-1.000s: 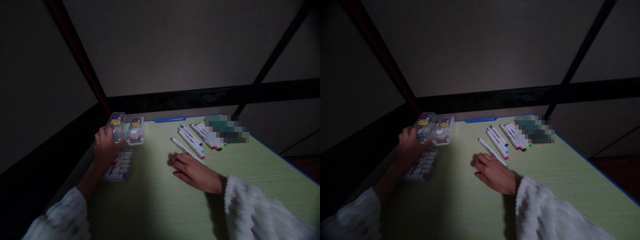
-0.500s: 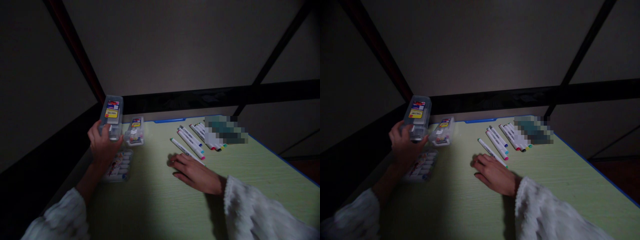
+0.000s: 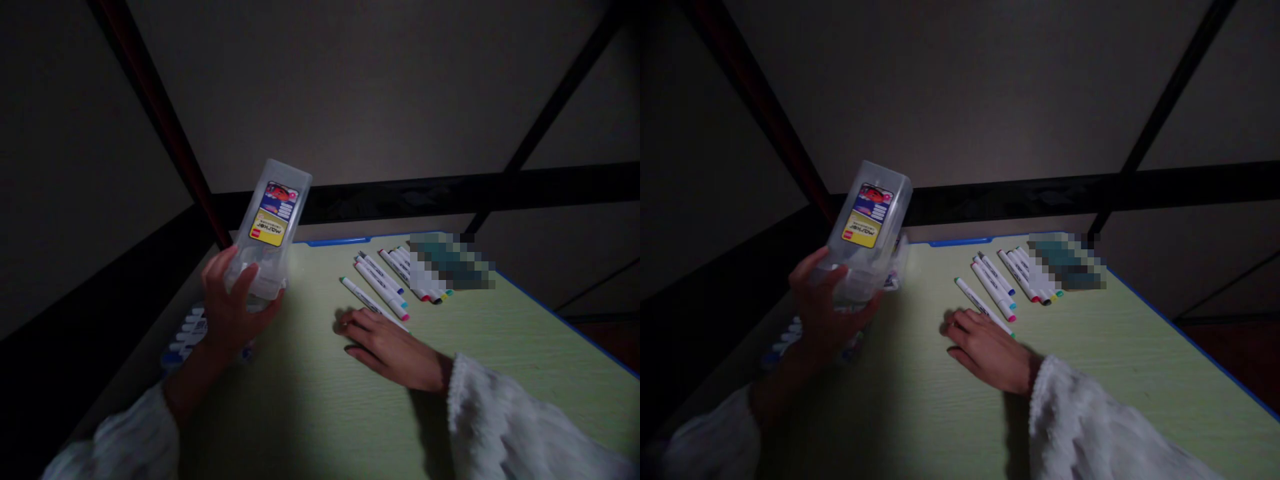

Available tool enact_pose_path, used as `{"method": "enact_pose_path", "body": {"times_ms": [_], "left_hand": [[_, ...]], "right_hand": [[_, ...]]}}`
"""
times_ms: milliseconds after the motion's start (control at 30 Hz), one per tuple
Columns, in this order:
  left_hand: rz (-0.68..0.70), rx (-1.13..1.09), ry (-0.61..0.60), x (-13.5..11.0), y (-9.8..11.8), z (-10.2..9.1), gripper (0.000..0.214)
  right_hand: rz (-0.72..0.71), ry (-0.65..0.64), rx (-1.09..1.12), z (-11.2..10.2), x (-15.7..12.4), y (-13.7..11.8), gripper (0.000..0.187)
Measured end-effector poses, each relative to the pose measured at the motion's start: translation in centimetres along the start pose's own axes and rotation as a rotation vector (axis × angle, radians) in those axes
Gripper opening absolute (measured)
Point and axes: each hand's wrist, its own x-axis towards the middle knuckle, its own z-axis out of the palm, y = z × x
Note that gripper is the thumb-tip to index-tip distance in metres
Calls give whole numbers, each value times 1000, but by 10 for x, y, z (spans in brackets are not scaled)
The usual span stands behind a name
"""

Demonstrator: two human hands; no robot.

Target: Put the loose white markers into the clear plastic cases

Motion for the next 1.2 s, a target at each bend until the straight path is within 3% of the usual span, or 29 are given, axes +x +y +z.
{"method": "enact_pose_path", "body": {"times_ms": [200, 533, 967, 1200], "left_hand": [[-19, -149, -149, -7, 21, 4, 59], [-42, -241, -221, -10, 43, 6, 56], [-148, -184, -400, -12, 49, 6, 51], [-175, -170, -440, -13, 49, 9, 51]], "right_hand": [[-1, -2, 1, 0, 0, 0, 27], [-6, 25, 7, -1, 0, -1, 25], [11, -17, -6, -2, 1, -2, 26], [7, -15, -12, -1, 1, -1, 27]]}}
